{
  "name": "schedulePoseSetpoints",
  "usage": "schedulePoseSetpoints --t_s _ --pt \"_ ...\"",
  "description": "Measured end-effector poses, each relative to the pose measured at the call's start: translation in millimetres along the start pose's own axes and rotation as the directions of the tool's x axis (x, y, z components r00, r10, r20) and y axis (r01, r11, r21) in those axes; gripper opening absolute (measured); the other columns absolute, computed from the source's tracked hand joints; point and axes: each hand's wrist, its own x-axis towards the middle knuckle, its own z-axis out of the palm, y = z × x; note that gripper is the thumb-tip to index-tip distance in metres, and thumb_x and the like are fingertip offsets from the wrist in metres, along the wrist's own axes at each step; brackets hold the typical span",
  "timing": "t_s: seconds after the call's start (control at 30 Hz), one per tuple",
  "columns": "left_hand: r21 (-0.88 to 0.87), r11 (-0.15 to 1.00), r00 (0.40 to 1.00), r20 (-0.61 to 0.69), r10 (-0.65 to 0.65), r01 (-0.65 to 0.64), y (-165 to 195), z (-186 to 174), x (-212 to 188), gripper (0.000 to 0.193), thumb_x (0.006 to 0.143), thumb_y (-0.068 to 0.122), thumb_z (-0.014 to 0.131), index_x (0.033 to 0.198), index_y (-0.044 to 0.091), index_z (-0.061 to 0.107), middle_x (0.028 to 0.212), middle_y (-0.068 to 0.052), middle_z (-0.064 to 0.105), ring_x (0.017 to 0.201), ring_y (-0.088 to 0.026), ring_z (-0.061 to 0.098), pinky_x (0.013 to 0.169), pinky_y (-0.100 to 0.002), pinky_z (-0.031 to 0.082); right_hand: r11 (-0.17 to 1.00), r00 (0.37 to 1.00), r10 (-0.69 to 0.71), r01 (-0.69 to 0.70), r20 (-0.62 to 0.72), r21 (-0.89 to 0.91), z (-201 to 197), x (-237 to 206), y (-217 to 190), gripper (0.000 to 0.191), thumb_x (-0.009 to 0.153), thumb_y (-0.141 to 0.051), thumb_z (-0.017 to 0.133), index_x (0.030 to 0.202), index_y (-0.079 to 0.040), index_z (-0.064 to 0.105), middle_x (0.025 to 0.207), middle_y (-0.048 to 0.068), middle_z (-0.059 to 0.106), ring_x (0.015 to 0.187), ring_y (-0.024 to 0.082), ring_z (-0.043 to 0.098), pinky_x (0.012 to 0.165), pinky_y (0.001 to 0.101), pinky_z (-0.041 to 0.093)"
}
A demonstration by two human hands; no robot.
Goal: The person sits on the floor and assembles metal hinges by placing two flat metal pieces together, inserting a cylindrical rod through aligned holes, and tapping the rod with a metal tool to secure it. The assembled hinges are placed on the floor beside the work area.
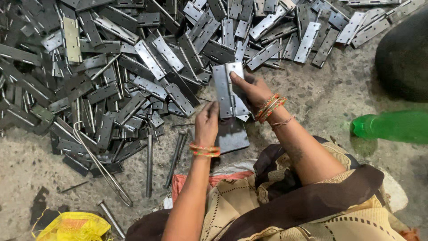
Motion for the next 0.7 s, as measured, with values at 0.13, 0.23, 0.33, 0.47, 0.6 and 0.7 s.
schedulePoseSetpoints --t_s 0.13,0.23,0.33,0.47,0.6,0.7 --pt "0.267 0.893 0.931 -0.126 -0.342 0.363 -24.2 24.4 17.8 0.034 0.101 0.037 0.055 0.107 0.006 0.067 0.091 -0.011 0.076 0.082 -0.027 0.076 0.073 -0.040 0.058 0.964 0.950 -0.262 0.266 -0.167 -0.003 -23.0 19.3 14.2 0.041 0.091 -0.024 0.076 0.120 0.004 0.067 0.106 0.008 0.076 0.084 0.012 0.071 0.075 0.0307 0.061" --pt "0.629 0.736 0.962 -0.078 -0.262 0.251 -44.8 44.9 15.8 0.044 0.094 0.038 0.073 0.109 0.001 0.056 0.094 -0.023 0.072 0.090 -0.045 0.069 0.079 -0.053 0.052 0.941 0.920 -0.277 0.318 -0.278 0.114 -42.5 33.5 25.0 0.033 0.097 -0.018 0.071 0.119 0.005 0.067 0.105 0.009 0.076 0.083 0.014 0.071 0.076 0.0313 0.060" --pt "0.541 0.755 0.921 -0.113 -0.372 0.371 -56.5 68.1 16.2 0.055 0.092 0.037 0.077 0.119 0.002 0.046 0.092 -0.019 0.075 0.093 -0.045 0.070 0.088 -0.054 0.051 0.916 0.901 -0.315 0.371 -0.297 0.153 -55.8 42.1 28.5 0.029 0.102 -0.017 0.068 0.118 0.007 0.068 0.105 0.010 0.076 0.084 0.015 0.070 0.077 0.0316 0.058" --pt "0.347 0.786 0.855 -0.298 -0.425 0.512 -65.4 85.7 26.6 0.066 0.074 0.018 0.085 0.122 0.003 0.042 0.102 -0.021 0.071 0.097 -0.044 0.069 0.087 -0.052 0.053 0.906 0.884 -0.309 0.386 -0.349 0.176 -59.0 44.3 27.3 0.025 0.100 -0.013 0.065 0.119 0.003 0.066 0.105 0.008 0.075 0.086 0.014 0.070 0.079 0.0305 0.058" --pt "0.117 0.803 0.778 -0.360 -0.514 0.585 -83.1 84.7 43.8 0.067 0.066 0.001 0.085 0.121 -0.002 0.047 0.105 -0.021 0.068 0.095 -0.037 0.070 0.088 -0.045 0.055 0.867 0.883 -0.311 0.415 -0.353 0.276 -58.8 45.2 28.1 0.021 0.097 -0.006 0.064 0.115 0.004 0.065 0.104 0.009 0.075 0.085 0.017 0.070 0.078 0.0321 0.059" --pt "-0.381 0.715 0.724 -0.150 -0.673 0.586 -101.1 75.7 52.1 0.050 0.067 -0.003 0.077 0.113 -0.005 0.059 0.097 -0.013 0.068 0.081 -0.028 0.068 0.073 -0.041 0.056 0.872 0.866 -0.342 0.437 -0.366 0.220 -64.4 49.3 29.3 0.022 0.097 -0.005 0.064 0.117 0.004 0.067 0.103 0.008 0.075 0.086 0.015 0.070 0.078 0.0305 0.058"
